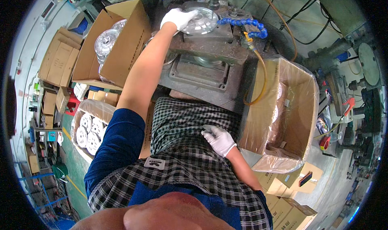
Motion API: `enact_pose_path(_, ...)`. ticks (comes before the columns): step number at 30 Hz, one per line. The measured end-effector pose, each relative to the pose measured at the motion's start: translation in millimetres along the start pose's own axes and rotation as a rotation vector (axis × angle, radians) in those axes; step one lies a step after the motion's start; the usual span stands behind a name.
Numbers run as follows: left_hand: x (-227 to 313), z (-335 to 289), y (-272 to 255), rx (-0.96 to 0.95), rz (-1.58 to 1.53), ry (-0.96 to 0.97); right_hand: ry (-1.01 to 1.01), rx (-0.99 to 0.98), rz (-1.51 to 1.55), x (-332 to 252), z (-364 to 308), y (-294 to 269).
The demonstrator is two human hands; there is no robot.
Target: Placing metal disks into a machine for processing and then stacking them into a box.
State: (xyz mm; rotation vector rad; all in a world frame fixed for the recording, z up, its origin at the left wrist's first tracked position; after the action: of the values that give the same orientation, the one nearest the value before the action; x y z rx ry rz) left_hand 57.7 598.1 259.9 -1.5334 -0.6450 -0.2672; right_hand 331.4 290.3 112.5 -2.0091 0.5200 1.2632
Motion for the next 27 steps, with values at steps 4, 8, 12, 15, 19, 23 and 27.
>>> enact_pose_path(4,0,-4,0,-0.019,-0.001,0.0,-0.005,0.013,-0.005,3,-3,2)
enact_pose_path(8,0,-9,0,-0.054,-0.006,-0.012,0.015,0.018,-0.056,-9,-9,-1)
enact_pose_path(12,-2,-6,4,-0.017,0.005,-0.008,0.021,0.03,0.002,-4,-15,2)
enact_pose_path(15,-6,-5,6,-0.095,-0.012,-0.02,0.01,0.046,-0.071,-9,-21,0)
enact_pose_path(19,-7,-11,7,-0.153,-0.035,0.004,-0.006,0.061,-0.145,-14,-28,2)
enact_pose_path(23,-7,-33,-4,0.099,-0.057,-0.03,0.023,0.072,-0.177,-11,-38,10)
enact_pose_path(27,-26,-33,-23,0.203,-0.101,0.015,0.029,0.038,-0.174,-8,-38,10)
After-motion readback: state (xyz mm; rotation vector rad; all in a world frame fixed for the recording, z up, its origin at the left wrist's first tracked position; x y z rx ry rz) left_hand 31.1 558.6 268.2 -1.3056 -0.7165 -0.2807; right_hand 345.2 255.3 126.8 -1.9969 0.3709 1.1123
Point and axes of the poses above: each hand's wrist, its own z-axis towards the middle knuckle, its own y-axis out of the palm, x = y × z, the point moved 5 cm from there along z, towards the middle knuckle, and after that the axes turned 10 degrees about -x, right-handed, at the moved point
